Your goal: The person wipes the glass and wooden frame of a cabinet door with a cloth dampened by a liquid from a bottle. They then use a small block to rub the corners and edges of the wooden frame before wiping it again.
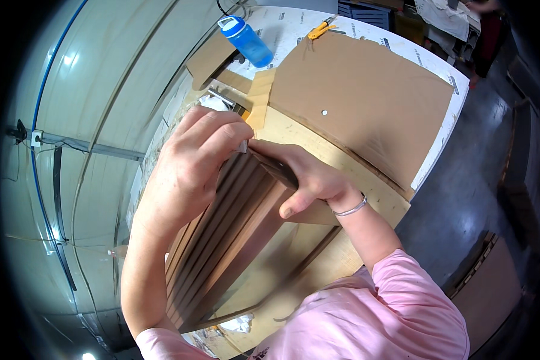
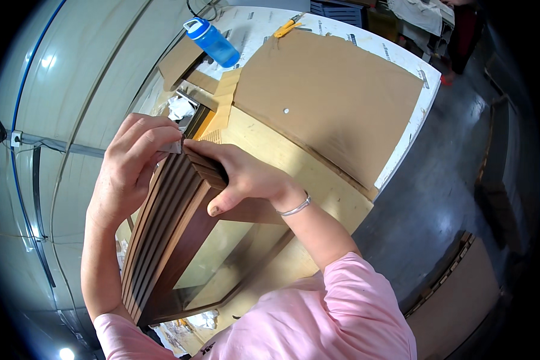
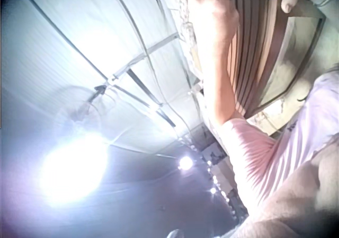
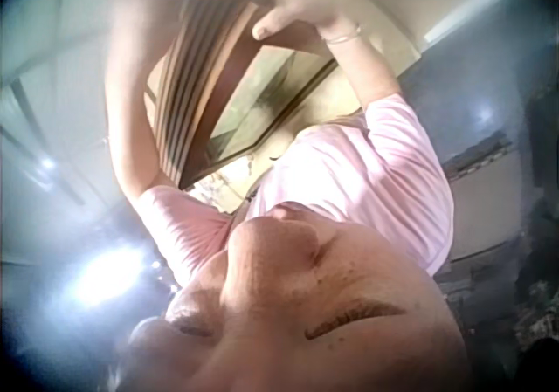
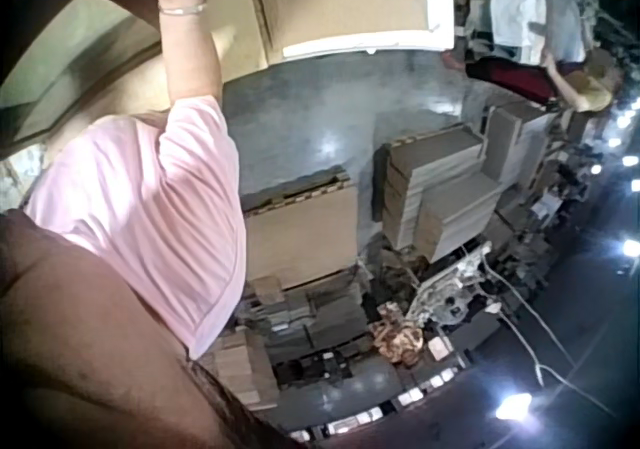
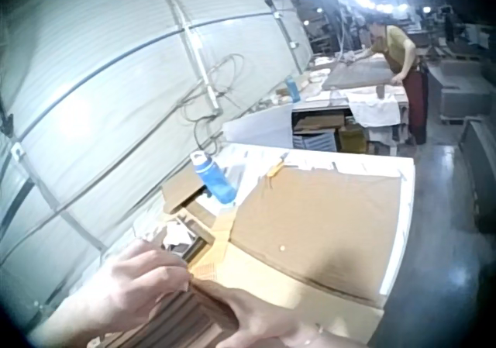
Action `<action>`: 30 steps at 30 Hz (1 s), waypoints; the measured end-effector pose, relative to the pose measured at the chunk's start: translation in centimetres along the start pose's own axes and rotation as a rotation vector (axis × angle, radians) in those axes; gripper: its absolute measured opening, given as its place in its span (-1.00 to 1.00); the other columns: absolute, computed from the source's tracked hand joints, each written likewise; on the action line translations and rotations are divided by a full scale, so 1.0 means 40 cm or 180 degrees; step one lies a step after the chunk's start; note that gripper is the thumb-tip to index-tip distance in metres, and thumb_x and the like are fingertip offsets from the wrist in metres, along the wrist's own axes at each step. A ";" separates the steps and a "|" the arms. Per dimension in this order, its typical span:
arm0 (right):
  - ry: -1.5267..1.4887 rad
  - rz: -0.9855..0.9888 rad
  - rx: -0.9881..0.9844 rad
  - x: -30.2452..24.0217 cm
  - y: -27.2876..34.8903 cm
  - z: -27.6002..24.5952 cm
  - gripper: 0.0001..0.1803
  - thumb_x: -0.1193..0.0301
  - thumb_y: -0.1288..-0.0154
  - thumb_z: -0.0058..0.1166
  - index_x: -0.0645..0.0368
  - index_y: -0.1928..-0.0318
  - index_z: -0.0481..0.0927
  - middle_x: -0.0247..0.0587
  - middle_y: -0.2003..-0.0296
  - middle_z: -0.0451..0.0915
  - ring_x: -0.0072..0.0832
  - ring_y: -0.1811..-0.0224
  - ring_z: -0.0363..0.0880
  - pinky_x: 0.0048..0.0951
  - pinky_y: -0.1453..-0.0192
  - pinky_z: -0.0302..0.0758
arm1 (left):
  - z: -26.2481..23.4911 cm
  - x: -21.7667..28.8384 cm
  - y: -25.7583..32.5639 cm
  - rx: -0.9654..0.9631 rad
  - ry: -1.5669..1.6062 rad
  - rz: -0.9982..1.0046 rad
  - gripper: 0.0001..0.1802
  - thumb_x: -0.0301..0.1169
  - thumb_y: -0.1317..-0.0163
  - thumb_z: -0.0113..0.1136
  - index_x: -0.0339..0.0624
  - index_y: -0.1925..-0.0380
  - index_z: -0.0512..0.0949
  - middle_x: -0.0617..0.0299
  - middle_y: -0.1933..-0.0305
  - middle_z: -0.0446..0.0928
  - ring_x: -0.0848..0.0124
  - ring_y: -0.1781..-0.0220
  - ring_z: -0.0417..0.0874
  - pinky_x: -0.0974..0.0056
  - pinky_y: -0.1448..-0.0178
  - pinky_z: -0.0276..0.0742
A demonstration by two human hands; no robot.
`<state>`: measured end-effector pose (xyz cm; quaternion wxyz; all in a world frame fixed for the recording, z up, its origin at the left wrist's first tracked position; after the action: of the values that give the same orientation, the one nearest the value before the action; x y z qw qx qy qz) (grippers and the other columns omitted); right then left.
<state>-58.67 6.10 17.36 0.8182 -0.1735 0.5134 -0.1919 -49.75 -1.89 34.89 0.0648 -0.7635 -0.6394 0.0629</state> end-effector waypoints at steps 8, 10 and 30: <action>-0.0144 -0.0070 -0.0032 -0.013 -0.007 0.004 0.16 0.31 0.25 0.49 0.44 -0.40 0.17 -0.07 -0.22 0.44 -0.41 -0.28 0.38 -0.40 -0.40 0.27 | 0.001 -0.010 -0.011 -0.0005 -0.0252 -0.0011 -0.63 -0.75 0.03 0.18 -0.26 0.16 0.54 0.08 0.11 0.57 0.09 0.06 0.56 0.10 0.07 0.53; -0.0158 -0.0134 -0.0004 -0.006 -0.008 0.000 0.13 0.36 0.24 0.49 0.44 -0.39 0.18 -0.09 -0.19 0.46 -0.44 -0.25 0.40 -0.42 -0.38 0.29 | 0.013 -0.010 -0.008 -0.0021 -0.0186 -0.0059 -0.63 -0.76 0.03 0.18 -0.26 0.17 0.54 0.08 0.11 0.57 0.09 0.06 0.56 0.10 0.06 0.53; -0.0176 -0.0128 0.0000 0.013 -0.033 -0.004 0.10 0.36 0.22 0.47 0.40 -0.40 0.22 -0.13 -0.17 0.49 -0.47 -0.22 0.42 -0.42 -0.36 0.31 | 0.023 -0.040 0.014 0.0347 -0.0086 -0.0470 -0.68 -0.73 -0.02 0.19 -0.29 0.18 0.54 0.07 0.13 0.59 0.07 0.09 0.57 0.12 0.00 0.52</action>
<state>-58.77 4.69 17.53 0.8281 -0.1891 0.4870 -0.2034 -49.64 -3.54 33.89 0.1021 -0.7087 -0.6904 0.1029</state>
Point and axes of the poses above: each hand's wrist, its own y-axis away from the middle knuckle, its own z-axis out of the palm, x = y × z, the point moved 2 cm from there along -y, towards the middle knuckle
